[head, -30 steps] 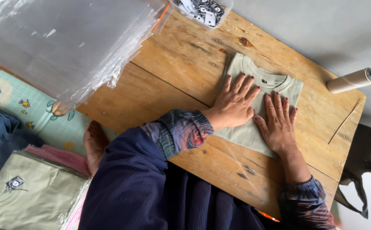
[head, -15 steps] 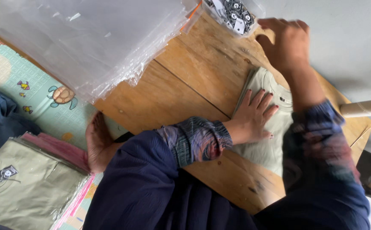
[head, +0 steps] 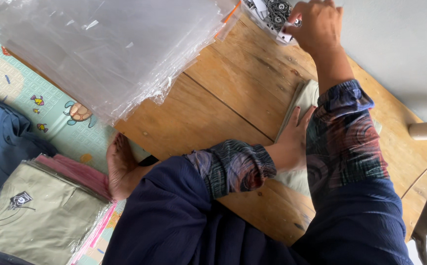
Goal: The person uses a lint roller on a green t-shirt, folds it, and then attaches a clothing tag to the neckline by hand.
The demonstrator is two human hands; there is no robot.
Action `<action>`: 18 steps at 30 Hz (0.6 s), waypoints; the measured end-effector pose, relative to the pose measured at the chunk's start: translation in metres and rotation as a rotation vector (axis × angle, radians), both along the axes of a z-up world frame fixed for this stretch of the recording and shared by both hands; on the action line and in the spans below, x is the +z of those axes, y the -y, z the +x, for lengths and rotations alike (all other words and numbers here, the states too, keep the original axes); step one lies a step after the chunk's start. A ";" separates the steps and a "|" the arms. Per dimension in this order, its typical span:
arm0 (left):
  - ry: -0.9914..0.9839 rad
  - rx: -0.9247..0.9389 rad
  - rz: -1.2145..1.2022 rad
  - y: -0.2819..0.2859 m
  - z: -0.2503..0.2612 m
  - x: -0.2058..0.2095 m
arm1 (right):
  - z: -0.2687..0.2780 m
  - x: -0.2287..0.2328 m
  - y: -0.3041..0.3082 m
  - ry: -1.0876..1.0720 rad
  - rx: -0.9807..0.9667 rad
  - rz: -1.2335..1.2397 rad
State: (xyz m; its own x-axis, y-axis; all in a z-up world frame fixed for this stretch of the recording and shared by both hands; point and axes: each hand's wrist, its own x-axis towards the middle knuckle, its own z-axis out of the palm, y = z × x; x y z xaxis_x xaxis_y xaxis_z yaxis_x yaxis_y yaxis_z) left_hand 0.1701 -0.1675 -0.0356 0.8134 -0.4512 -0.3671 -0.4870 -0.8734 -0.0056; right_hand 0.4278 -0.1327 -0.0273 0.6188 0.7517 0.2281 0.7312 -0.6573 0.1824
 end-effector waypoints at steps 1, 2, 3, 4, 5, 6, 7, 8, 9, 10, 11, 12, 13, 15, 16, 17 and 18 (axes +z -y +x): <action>-0.003 -0.004 -0.001 0.001 -0.002 0.002 | -0.001 -0.001 0.002 -0.003 -0.004 -0.001; 0.005 0.026 -0.011 0.001 -0.002 0.005 | 0.001 0.001 0.003 -0.012 0.013 0.058; 0.013 0.055 -0.022 0.001 -0.002 0.009 | 0.003 0.003 0.004 -0.021 0.030 0.117; 0.018 0.054 -0.020 0.002 -0.002 0.008 | 0.002 0.009 0.006 -0.017 0.030 0.120; 0.026 0.089 -0.068 0.002 -0.001 0.008 | 0.001 0.016 0.007 -0.023 0.051 0.147; 0.031 0.122 -0.118 0.004 -0.001 0.006 | -0.001 0.021 0.010 -0.031 0.070 0.171; 0.033 0.120 -0.117 0.004 -0.002 0.004 | 0.001 0.024 0.011 -0.029 0.067 0.172; 0.058 0.137 -0.192 0.004 -0.002 0.001 | 0.002 0.027 0.012 -0.115 0.032 0.224; 0.083 0.154 -0.267 0.005 -0.002 -0.002 | 0.003 0.030 0.013 -0.201 -0.004 0.276; 0.084 0.151 -0.266 0.006 -0.002 -0.003 | 0.002 0.032 0.015 -0.199 -0.006 0.278; 0.102 0.159 -0.243 0.007 -0.002 -0.005 | 0.002 0.035 0.016 -0.216 -0.001 0.300; 0.118 0.164 -0.220 0.009 -0.001 -0.007 | 0.000 0.038 0.019 -0.233 0.001 0.323; 0.118 0.158 -0.220 0.010 -0.002 -0.011 | 0.003 0.035 0.022 -0.231 -0.004 0.324; 0.187 0.175 -0.280 0.010 -0.001 -0.017 | 0.009 0.031 0.024 -0.244 0.017 0.389; 0.187 0.173 -0.279 0.006 -0.002 -0.011 | 0.009 0.035 0.030 -0.244 0.016 0.390; 0.143 0.164 -0.271 0.003 -0.003 -0.005 | 0.010 0.038 0.035 -0.167 0.082 0.449; 0.101 0.149 -0.263 0.001 -0.004 0.001 | 0.010 0.043 0.043 -0.088 0.146 0.506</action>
State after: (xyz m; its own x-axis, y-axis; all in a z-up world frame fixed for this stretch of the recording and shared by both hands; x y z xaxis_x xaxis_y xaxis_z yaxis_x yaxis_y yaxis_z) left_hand 0.1665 -0.1687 -0.0349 0.9043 -0.3926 -0.1675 -0.3617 -0.9132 0.1877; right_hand 0.4381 -0.1757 0.0155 0.5494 0.6408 0.5362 0.8196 -0.5380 -0.1967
